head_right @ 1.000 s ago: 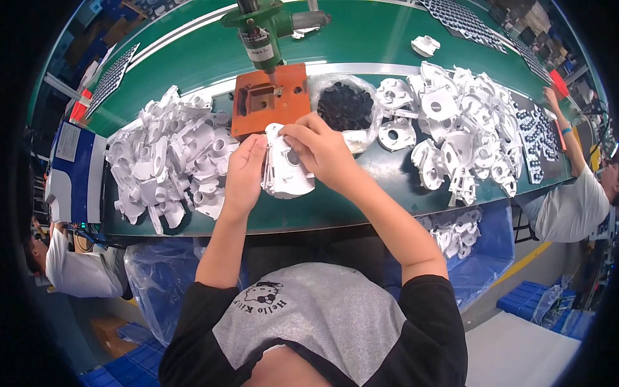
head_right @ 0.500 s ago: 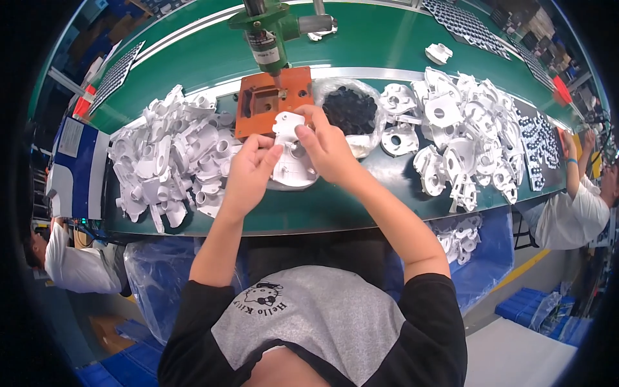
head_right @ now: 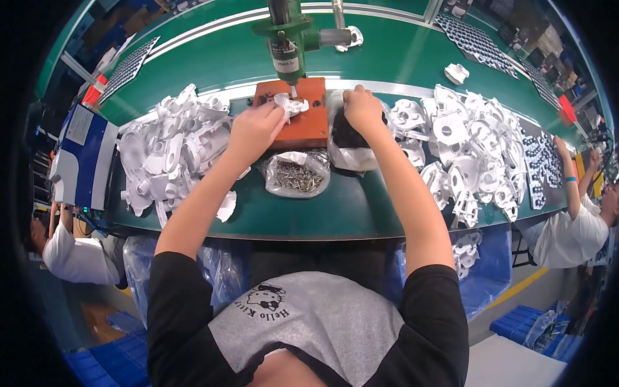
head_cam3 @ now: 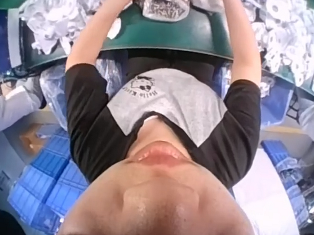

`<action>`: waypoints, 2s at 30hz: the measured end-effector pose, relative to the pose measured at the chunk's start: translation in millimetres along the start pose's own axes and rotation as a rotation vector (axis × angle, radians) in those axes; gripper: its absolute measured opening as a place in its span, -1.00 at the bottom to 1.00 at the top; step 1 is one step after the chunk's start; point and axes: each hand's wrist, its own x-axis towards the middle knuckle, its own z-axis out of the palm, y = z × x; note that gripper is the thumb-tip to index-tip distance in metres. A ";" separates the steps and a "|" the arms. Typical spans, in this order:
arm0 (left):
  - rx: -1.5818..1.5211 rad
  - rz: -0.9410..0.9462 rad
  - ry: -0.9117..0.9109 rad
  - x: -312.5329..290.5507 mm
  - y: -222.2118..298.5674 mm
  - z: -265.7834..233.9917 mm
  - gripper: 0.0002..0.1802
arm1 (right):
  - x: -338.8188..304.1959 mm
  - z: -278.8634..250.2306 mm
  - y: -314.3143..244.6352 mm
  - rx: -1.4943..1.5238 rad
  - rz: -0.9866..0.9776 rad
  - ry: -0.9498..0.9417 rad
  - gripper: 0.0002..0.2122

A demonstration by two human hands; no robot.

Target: Assembling white plastic housings by inserting small parts and using a manual press.

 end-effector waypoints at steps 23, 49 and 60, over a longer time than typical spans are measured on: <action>-0.204 -0.236 -0.048 -18.9 9.2 28.6 -0.72 | 10.9 -19.3 -25.8 0.821 -0.077 0.036 -0.87; -0.367 -0.295 -0.133 -12.7 4.5 22.5 -0.63 | -25.7 -15.4 -82.1 0.409 -0.254 0.317 -0.83; -0.326 -0.277 -0.070 -14.4 8.7 25.2 -0.62 | -118.2 24.2 -106.4 0.197 -0.600 0.066 -0.91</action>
